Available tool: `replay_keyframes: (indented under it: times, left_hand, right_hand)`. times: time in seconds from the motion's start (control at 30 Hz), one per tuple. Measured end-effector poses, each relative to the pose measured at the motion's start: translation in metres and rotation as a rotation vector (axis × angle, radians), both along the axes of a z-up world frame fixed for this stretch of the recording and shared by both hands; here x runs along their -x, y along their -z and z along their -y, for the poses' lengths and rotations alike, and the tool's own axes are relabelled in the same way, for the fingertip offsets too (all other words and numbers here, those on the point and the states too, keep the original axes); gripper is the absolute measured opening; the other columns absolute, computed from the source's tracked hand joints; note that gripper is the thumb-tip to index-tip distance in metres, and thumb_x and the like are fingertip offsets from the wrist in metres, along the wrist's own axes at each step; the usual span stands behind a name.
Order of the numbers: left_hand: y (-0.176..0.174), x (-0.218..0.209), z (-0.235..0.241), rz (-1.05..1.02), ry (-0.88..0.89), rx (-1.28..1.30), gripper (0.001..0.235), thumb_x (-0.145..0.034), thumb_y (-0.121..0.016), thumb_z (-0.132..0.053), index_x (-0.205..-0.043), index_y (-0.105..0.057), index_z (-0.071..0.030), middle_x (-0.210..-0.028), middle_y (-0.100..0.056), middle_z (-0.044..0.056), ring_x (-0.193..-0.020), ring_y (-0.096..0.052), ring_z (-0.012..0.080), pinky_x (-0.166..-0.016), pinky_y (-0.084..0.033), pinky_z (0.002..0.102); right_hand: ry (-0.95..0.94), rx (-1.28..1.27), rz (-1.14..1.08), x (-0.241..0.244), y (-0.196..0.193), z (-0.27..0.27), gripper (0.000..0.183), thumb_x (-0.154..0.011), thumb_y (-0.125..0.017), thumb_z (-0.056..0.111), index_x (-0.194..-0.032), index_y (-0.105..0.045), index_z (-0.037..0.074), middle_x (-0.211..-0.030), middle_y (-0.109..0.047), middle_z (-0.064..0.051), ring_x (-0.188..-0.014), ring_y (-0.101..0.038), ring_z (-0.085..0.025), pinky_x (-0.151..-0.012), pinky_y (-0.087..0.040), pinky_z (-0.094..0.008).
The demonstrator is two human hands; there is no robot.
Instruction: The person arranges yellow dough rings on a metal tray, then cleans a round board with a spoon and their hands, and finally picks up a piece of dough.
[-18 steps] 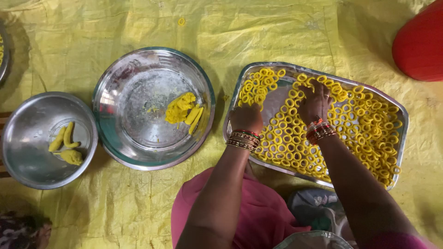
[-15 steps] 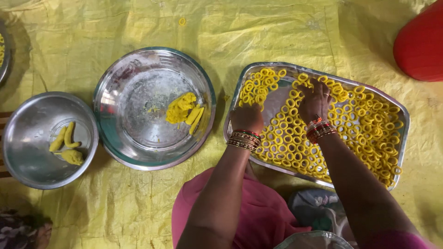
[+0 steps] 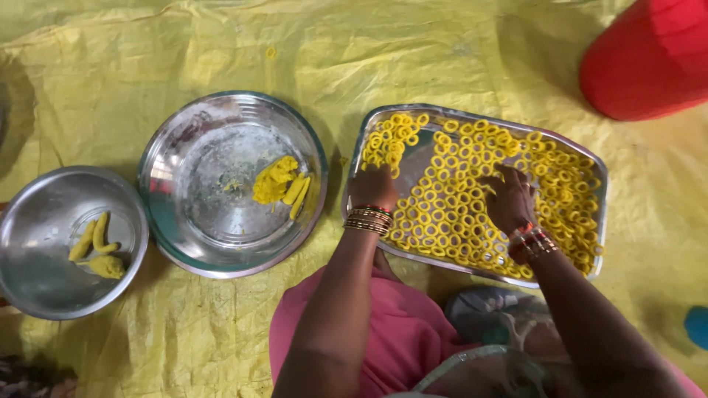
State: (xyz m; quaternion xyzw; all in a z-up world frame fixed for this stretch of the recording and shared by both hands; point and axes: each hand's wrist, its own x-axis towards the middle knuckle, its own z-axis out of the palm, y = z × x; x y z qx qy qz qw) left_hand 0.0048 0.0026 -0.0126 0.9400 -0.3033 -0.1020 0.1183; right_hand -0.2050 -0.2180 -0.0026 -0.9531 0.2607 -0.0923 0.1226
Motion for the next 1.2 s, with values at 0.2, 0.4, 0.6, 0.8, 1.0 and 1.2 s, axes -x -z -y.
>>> replay_keyframes:
  times: [0.2, 0.4, 0.6, 0.8, 1.0, 1.2]
  left_hand:
    - [-0.007, 0.01, -0.01, 0.006, 0.085, 0.125, 0.016, -0.09, -0.068, -0.029, -0.101, -0.074, -0.018, -0.099, -0.072, 0.014, -0.092, -0.071, 0.037, -0.081, -0.056, 0.052]
    - [-0.019, 0.041, -0.029, -0.06, 0.091, 0.37, 0.009, -0.086, -0.069, -0.021, -0.082, -0.073, -0.014, -0.094, -0.07, 0.014, -0.087, -0.07, 0.0352, -0.075, -0.056, 0.049]
    - [-0.026, 0.073, -0.056, -0.019, 0.189, 0.58, 0.009, -0.082, -0.075, -0.015, -0.075, -0.07, -0.011, -0.089, -0.068, 0.014, -0.086, -0.068, 0.035, -0.077, -0.055, 0.047]
    - [-0.033, 0.085, -0.079, 0.02, 0.095, 0.669, 0.007, -0.08, -0.073, -0.012, -0.077, -0.068, -0.01, -0.087, -0.068, 0.013, -0.084, -0.068, 0.0346, -0.075, -0.055, 0.046]
    - [-0.036, 0.097, -0.091, 0.124, 0.086, 0.635, 0.005, -0.084, -0.072, -0.013, -0.083, -0.068, -0.01, -0.09, -0.068, 0.013, -0.089, -0.067, 0.0348, -0.077, -0.054, 0.047]
    - [-0.05, 0.111, -0.096, 0.092, 0.056, 0.594, 0.003, -0.085, -0.07, -0.013, -0.088, -0.072, -0.013, -0.095, -0.068, 0.013, -0.092, -0.067, 0.0344, -0.079, -0.054, 0.048]
  right_hand:
    - [-0.155, -0.039, -0.151, 0.083, -0.034, -0.005, 0.03, -0.089, -0.066, 0.023, -0.117, -0.075, 0.025, -0.131, -0.069, -0.005, -0.12, -0.065, -0.03, -0.105, -0.053, -0.045]
    - [-0.286, -0.228, -0.39, 0.133, -0.014, -0.05, 0.03, -0.089, -0.066, 0.031, -0.118, -0.07, 0.021, -0.115, -0.071, -0.006, -0.111, -0.068, -0.028, -0.095, -0.056, -0.043]
    - [-0.25, -0.219, -0.365, 0.131, 0.008, -0.074, 0.03, -0.088, -0.068, 0.031, -0.116, -0.071, 0.02, -0.118, -0.07, -0.008, -0.113, -0.066, -0.03, -0.097, -0.052, -0.046]
    - [-0.165, -0.068, -0.236, 0.132, -0.007, -0.078, 0.028, -0.088, -0.066, 0.03, -0.114, -0.074, 0.024, -0.115, -0.071, -0.009, -0.108, -0.069, -0.031, -0.092, -0.055, -0.049]
    - [-0.143, -0.067, -0.207, 0.138, -0.02, -0.095, 0.029, -0.088, -0.066, 0.024, -0.116, -0.073, 0.026, -0.116, -0.071, -0.01, -0.106, -0.07, -0.033, -0.092, -0.056, -0.048]
    - [-0.194, -0.026, -0.207, 0.139, -0.033, -0.106, 0.037, -0.082, -0.069, 0.023, -0.119, -0.069, 0.024, -0.118, -0.068, -0.01, -0.108, -0.068, -0.034, -0.092, -0.055, -0.05]
